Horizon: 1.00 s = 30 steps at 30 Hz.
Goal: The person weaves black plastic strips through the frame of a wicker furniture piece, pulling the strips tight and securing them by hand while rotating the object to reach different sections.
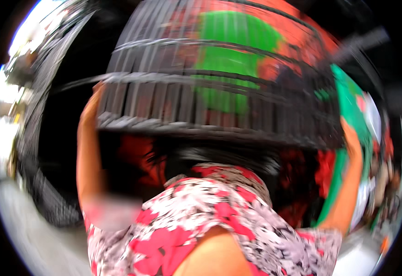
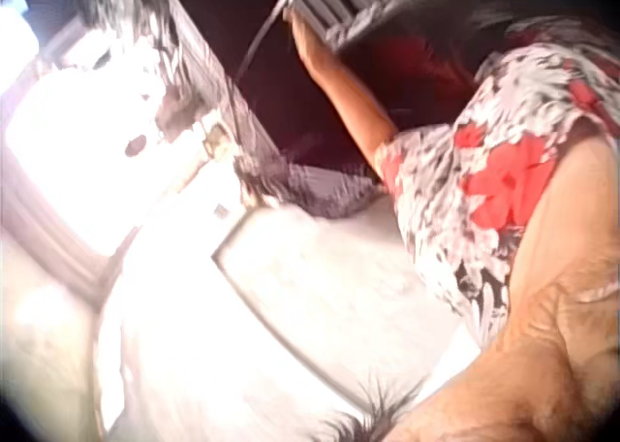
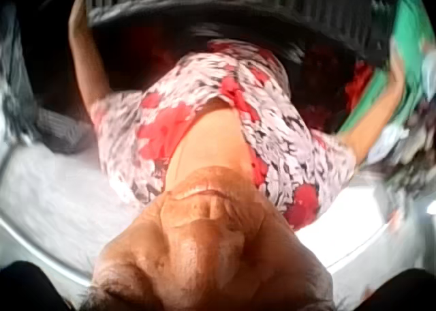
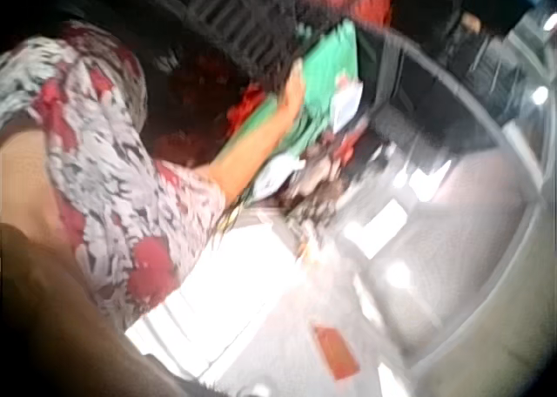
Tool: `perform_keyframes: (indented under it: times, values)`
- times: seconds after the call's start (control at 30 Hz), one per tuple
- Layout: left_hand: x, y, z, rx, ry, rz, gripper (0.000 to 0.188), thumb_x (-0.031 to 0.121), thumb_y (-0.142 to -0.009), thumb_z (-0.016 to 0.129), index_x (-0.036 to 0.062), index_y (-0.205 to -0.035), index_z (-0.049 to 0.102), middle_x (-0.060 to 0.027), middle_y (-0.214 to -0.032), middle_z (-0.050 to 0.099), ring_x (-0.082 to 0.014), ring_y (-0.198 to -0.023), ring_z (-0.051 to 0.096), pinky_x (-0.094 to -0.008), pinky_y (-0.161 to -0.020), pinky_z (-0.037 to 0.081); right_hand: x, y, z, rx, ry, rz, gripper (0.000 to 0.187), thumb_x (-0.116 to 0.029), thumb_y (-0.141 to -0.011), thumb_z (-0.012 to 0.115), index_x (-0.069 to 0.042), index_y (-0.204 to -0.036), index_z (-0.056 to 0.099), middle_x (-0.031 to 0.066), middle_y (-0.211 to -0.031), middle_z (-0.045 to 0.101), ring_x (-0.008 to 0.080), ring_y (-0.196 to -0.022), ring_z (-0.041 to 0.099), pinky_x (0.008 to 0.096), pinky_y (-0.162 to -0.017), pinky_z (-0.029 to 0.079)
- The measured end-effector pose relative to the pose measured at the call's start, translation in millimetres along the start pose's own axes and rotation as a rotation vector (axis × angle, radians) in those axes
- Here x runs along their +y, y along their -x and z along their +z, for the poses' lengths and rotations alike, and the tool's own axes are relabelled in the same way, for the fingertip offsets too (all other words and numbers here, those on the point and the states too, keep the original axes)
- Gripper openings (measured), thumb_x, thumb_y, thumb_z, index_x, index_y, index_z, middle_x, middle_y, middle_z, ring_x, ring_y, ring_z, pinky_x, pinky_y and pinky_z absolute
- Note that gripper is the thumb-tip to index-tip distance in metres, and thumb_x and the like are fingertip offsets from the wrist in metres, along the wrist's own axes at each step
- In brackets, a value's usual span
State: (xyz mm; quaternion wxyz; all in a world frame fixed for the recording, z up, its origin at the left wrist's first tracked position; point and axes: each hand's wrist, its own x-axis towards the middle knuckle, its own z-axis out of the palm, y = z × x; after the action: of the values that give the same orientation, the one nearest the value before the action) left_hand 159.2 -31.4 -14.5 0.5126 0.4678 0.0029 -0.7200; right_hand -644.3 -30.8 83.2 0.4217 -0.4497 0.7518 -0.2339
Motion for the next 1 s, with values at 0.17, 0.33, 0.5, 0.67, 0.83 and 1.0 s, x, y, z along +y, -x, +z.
perform_keyframes:
  times: [0.17,0.33,0.5,0.67,0.83,1.0]
  values:
    - [-2,46,16,-0.186,-0.188,0.369,0.045,0.036,-0.084,0.063,0.0031,-0.114,0.057,-0.0111,-0.106,0.061,-0.0209,-0.097,0.059,-0.0368,-0.082,0.051,28,-16,-26,0.197,0.07,0.184,0.045,-0.056,-0.076,0.064,-0.013,-0.088,0.059,-0.0024,-0.075,0.055,0.0126,-0.065,0.051,0.0278,-0.061,0.041]
    - [-3,34,36,-0.123,-0.222,0.566,0.026,0.028,-0.088,0.059,0.0032,-0.098,0.061,-0.0058,-0.088,0.065,-0.0175,-0.081,0.061,-0.03,-0.079,0.049,7,-11,-4,0.158,0.188,-0.262,0.041,-0.042,-0.079,0.067,-0.015,-0.058,0.044,-0.0061,-0.056,0.036,0.0071,-0.05,0.033,0.0263,-0.047,0.026]
    - [8,28,31,0.027,-0.151,0.491,0.013,0.016,-0.082,0.064,0.0033,-0.083,0.062,-0.0113,-0.081,0.065,-0.0218,-0.072,0.063,-0.0367,-0.075,0.053,-20,-5,14,0.11,-0.104,-0.049,0.061,-0.043,-0.072,0.073,-0.008,-0.12,0.057,0.004,-0.107,0.06,0.0183,-0.09,0.053,0.035,-0.07,0.04]
    - [3,20,51,0.222,-0.218,0.629,0.014,0.008,-0.078,0.067,0.0054,-0.071,0.055,-0.0064,-0.069,0.059,-0.018,-0.06,0.057,-0.0336,-0.059,0.051,-23,1,14,0.238,0.089,-0.225,0.055,-0.036,-0.074,0.073,0.0,-0.114,0.06,0.0124,-0.101,0.065,0.0225,-0.091,0.06,0.0342,-0.082,0.047]
    - [-7,32,61,0.308,-0.291,0.712,0.019,0.011,-0.079,0.069,0.0078,-0.069,0.053,-0.0044,-0.066,0.058,-0.0152,-0.059,0.056,-0.0294,-0.059,0.049,-7,-2,2,0.397,0.559,-0.304,0.055,-0.042,-0.075,0.069,-0.006,-0.116,0.06,0.0147,-0.1,0.063,0.0228,-0.091,0.059,0.0338,-0.084,0.045]
    - [-6,32,46,0.348,-0.276,0.76,0.023,0.014,-0.076,0.072,0.0099,-0.065,0.052,-0.0027,-0.063,0.056,-0.0128,-0.056,0.052,-0.0278,-0.054,0.044,-33,15,24,0.229,0.085,-0.313,0.053,-0.037,-0.077,0.07,-0.006,-0.118,0.058,0.0087,-0.098,0.062,0.0178,-0.085,0.058,0.0323,-0.079,0.046]
